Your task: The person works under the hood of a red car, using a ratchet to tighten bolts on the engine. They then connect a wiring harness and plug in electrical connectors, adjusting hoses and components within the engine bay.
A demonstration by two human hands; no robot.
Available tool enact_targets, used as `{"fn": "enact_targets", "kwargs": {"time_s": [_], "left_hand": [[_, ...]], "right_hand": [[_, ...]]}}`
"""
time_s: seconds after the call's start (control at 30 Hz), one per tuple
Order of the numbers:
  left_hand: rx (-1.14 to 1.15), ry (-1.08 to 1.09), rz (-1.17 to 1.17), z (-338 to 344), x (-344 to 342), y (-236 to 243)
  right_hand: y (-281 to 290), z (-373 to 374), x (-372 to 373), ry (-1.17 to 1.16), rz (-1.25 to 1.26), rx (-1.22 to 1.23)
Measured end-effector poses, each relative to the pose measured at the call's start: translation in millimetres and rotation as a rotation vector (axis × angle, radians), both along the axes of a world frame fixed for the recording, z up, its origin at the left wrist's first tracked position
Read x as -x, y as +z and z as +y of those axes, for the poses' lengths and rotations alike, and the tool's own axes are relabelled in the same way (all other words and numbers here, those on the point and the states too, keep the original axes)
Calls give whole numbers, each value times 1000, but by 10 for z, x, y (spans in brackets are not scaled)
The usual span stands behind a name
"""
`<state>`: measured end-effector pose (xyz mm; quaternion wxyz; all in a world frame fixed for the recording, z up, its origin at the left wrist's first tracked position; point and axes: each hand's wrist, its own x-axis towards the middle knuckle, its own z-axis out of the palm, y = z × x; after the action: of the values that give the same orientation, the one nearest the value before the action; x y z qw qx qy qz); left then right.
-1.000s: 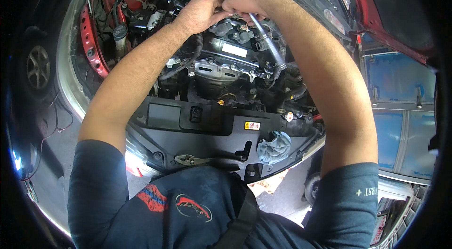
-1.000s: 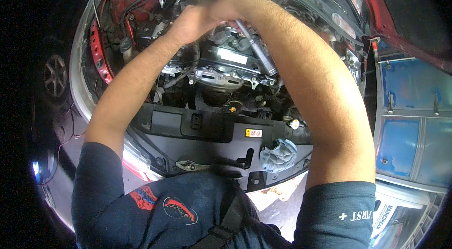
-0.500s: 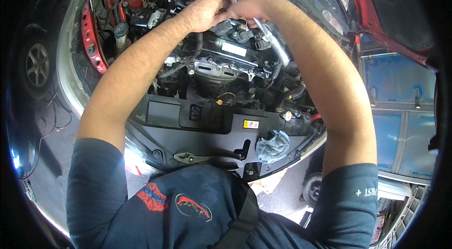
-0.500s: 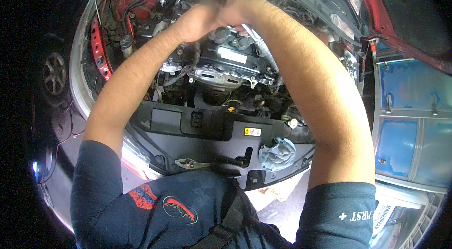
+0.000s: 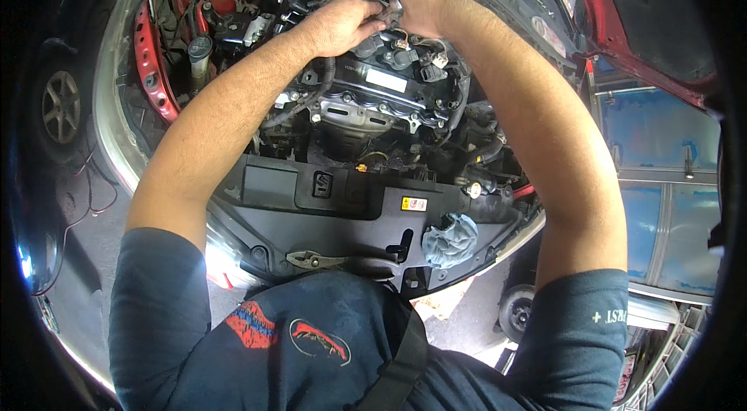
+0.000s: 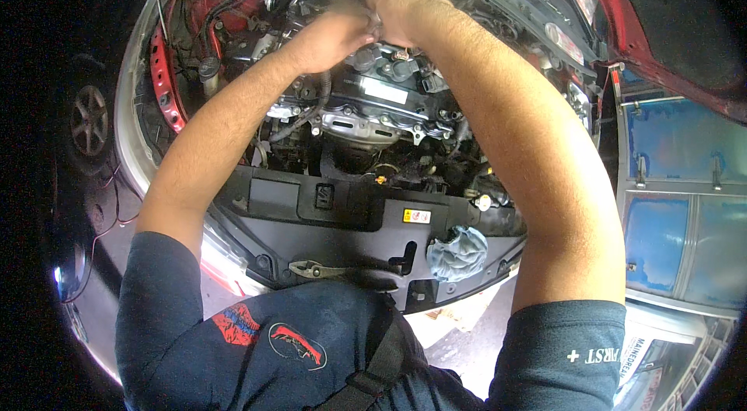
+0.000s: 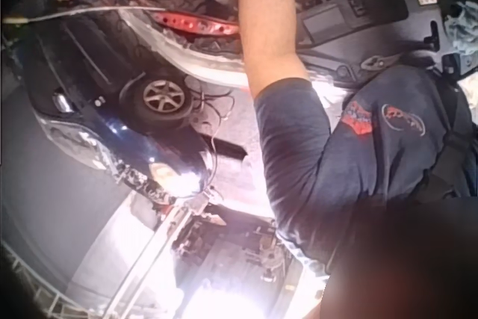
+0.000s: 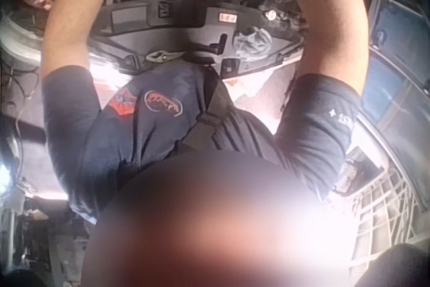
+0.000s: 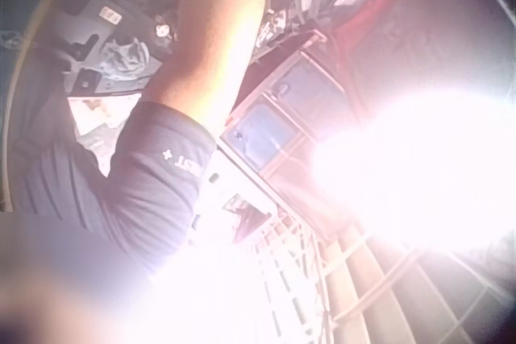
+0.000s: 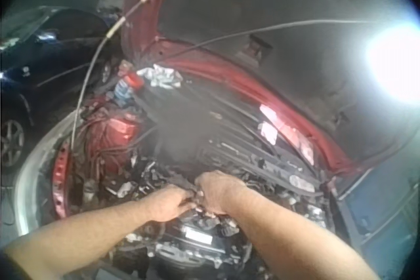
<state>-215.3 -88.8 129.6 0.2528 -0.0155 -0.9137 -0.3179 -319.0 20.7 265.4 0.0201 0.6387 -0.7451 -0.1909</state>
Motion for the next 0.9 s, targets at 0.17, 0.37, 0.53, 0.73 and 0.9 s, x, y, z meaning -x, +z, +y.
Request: {"fn": "enact_targets", "kwargs": {"time_s": [0.17,0.37,0.53,0.73,0.9], "left_hand": [[-77,-64,55,-33,-33,-42],[-80,19,-52,-75,-30,-164],[-666,-223,-135,-108,-109,-144],[-757,-76,243,388,-62,159],[-652,222,380,435,308,354]], "right_hand": [[-45,-22,-43,-147,-15,-42],[-122,-246,-155,-176,33,-213],[23,53,67,107,-32,128],[47,330,256,-254,-30,30],[-24,423,95,-357,-61,103]]}}
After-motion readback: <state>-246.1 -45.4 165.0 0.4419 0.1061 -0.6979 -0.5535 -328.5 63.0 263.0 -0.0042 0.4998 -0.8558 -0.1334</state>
